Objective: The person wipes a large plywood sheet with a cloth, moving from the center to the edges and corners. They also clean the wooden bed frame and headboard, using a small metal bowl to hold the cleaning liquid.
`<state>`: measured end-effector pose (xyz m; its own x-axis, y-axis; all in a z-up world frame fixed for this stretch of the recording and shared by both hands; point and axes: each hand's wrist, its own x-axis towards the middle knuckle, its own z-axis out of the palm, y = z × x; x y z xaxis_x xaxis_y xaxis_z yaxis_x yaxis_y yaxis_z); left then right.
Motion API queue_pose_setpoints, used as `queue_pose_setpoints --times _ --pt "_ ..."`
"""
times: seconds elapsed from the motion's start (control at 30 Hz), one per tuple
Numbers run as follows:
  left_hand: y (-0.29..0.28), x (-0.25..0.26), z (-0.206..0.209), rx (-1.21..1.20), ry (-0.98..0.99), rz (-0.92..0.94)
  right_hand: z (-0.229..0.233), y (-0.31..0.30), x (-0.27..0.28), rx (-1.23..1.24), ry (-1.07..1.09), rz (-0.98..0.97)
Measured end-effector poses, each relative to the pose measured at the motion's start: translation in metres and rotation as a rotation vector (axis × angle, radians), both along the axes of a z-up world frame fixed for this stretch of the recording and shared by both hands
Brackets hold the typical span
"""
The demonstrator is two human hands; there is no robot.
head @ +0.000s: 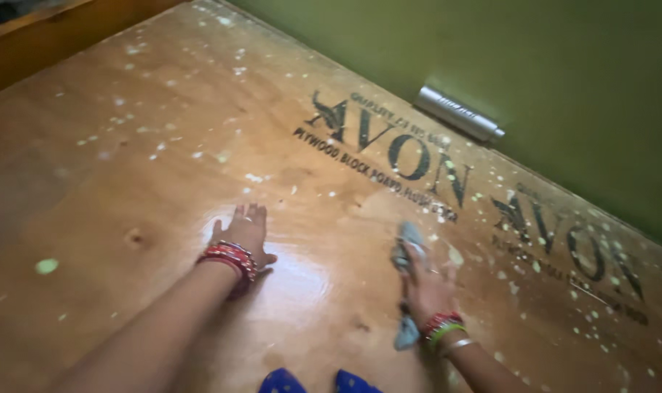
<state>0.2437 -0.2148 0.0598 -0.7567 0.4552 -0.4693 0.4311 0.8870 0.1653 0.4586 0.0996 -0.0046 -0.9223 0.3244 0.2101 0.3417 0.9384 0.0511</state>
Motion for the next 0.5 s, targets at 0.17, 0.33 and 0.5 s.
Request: queue_pose_setpoints --times 0.17,0.33,0.5 --pt "0.045 0.009 0.019 -0.045 -0.094 -0.004 -0.024 0.086 0.026 -0.112 0.176 -0.524" --pt "0.05 0.006 0.019 -0.019 -0.111 0.041 -0.019 0.038 -0.039 -0.303 0.205 -0.523" --pt "0.057 0.003 0.026 -0.051 -0.14 0.126 0.019 -0.082 -0.11 -0.476 0.282 0.022"
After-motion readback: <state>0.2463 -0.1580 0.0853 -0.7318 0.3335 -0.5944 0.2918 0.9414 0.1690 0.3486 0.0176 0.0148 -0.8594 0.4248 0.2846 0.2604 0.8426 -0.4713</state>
